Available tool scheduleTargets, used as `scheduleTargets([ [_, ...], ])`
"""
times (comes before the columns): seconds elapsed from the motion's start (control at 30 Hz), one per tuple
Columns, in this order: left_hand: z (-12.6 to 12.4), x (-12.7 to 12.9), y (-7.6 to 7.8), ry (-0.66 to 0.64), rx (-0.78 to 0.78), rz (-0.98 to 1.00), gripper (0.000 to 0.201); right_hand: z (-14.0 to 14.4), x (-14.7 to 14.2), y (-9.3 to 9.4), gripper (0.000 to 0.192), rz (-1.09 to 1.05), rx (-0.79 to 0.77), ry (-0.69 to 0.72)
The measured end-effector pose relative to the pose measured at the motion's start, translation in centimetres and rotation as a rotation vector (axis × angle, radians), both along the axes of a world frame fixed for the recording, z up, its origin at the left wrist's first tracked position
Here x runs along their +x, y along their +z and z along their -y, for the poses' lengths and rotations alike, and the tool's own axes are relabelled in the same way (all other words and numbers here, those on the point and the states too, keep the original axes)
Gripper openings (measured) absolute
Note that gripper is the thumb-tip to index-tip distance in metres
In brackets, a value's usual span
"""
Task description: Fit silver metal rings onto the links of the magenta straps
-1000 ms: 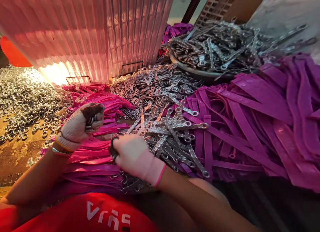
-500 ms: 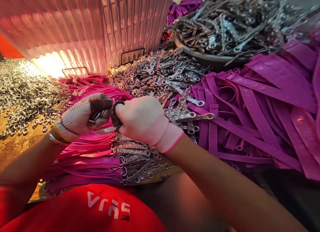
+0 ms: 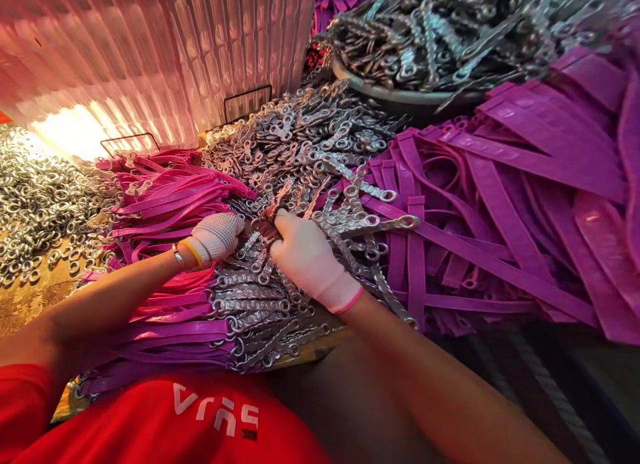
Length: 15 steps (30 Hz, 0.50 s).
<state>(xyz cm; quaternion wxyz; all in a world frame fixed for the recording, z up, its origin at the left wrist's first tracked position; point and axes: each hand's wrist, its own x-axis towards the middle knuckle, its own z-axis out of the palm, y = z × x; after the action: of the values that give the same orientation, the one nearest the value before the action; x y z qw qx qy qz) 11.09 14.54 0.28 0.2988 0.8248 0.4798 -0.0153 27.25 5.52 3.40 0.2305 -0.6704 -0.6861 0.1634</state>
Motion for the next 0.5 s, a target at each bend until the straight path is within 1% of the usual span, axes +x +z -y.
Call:
scheduleTargets([
  [0.07, 0.5, 0.2, 0.3, -0.03, 0.021, -0.034, 0.009, 0.3, -0.5, -0.4, 0.025, 0.02, -0.021, -0.007],
  [0.13, 1.0, -0.7, 1.4, -0.052, 0.055, -0.006, 0.011, 0.5, -0.9, -0.4, 0.029, 0.035, -0.027, -0.009],
  [0.17, 1.3, -1.6, 2.2, -0.055, 0.075, 0.02, 0.012, 0.7, -1.1, -0.3, 0.03, 0.038, -0.028, 0.006],
  [0.23, 2.0, -4.0, 3.9, -0.043, 0.103, 0.065, 0.012, 1.2, -1.8, 0.2, 0.029, 0.023, -0.041, 0.079],
  [0.27, 2.5, -5.3, 4.8, -0.006, 0.064, 0.118, 0.012, 1.5, -2.2, 0.5, 0.027, 0.011, -0.06, 0.128],
  [0.3, 3.1, -6.7, 5.6, 0.057, -0.022, 0.199, 0.01, 1.9, -2.8, 0.9, 0.024, 0.003, -0.086, 0.177],
  [0.37, 4.7, -9.1, 6.7, 0.233, -0.283, 0.428, 0.008, 2.6, -4.4, 1.7, 0.022, 0.022, -0.144, 0.249],
  [0.43, 6.5, -10.7, 6.9, 0.39, -0.526, 0.638, 0.015, 3.2, -6.2, 2.4, 0.021, 0.086, -0.185, 0.283],
  [0.5, 8.3, -11.6, 6.5, 0.456, -0.633, 0.743, 0.019, 3.8, -7.8, 2.8, 0.022, 0.163, -0.206, 0.306],
])
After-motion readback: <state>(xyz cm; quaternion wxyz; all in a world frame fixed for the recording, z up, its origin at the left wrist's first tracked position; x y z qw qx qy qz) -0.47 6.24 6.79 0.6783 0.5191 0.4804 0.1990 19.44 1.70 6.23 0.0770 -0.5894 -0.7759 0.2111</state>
